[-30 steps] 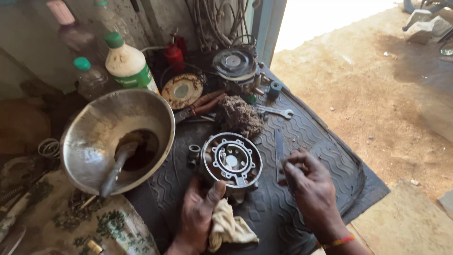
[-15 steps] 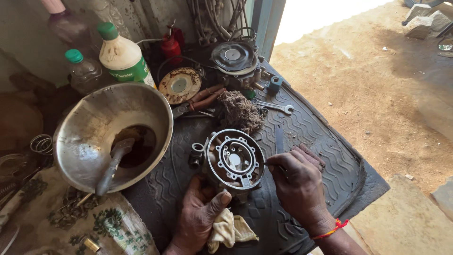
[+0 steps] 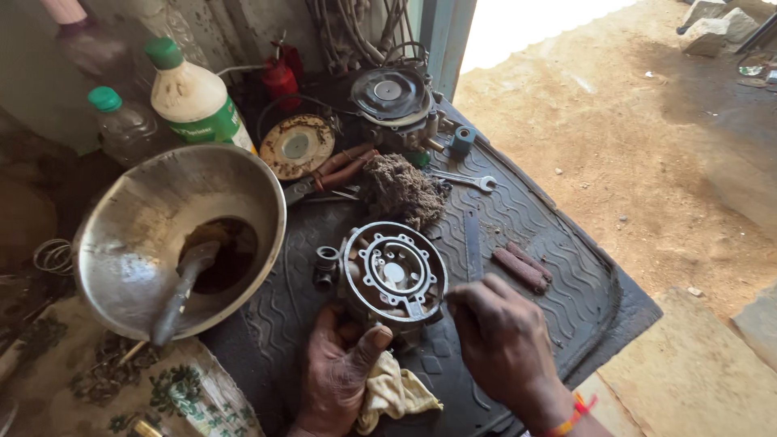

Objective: The person works on a mechanical part using a small metal tool and a cloth. They use the tool to manipulate internal components and wipe parts of the object with the cloth.

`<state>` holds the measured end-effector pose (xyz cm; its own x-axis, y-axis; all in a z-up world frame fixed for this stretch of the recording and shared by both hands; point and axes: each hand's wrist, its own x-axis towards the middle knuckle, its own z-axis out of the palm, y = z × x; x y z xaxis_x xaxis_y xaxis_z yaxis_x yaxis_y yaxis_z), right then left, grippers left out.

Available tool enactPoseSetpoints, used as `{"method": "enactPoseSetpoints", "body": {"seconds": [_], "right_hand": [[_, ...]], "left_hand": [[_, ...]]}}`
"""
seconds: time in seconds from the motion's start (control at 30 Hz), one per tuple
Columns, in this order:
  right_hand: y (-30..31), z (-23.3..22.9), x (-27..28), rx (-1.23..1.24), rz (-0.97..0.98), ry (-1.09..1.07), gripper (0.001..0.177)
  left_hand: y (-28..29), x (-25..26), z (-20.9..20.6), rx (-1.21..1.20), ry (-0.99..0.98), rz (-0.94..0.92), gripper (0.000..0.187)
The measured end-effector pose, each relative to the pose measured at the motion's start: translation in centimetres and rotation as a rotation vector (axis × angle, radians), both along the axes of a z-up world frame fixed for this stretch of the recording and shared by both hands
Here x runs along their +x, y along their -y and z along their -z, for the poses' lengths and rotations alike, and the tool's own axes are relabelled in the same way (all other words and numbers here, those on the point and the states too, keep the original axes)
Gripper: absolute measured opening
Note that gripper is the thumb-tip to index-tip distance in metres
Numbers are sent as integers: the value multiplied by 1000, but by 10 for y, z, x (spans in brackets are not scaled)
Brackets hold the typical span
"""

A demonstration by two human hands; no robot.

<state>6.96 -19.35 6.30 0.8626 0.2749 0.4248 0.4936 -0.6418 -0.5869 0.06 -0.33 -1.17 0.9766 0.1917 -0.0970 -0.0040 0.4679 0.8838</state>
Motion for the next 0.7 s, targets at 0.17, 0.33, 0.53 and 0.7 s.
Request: {"method": "enactPoseSetpoints", "body": {"seconds": [0.17,0.33,0.53,0.7], "right_hand": [[5,3,-3,-3,-2,128,6],[-4,-3,3,17,-19,2,5],[4,0,1,15,18,90,5],[-1,1,-13,-28,15,-43,3]], "left_hand": [[0,-3,13,-60,7,15,65],[-2,4,15,-33,9,-29,65],[3,1,14,-18,-30,-11,65],[-2,-1,13,-6,33,-2,67]]}}
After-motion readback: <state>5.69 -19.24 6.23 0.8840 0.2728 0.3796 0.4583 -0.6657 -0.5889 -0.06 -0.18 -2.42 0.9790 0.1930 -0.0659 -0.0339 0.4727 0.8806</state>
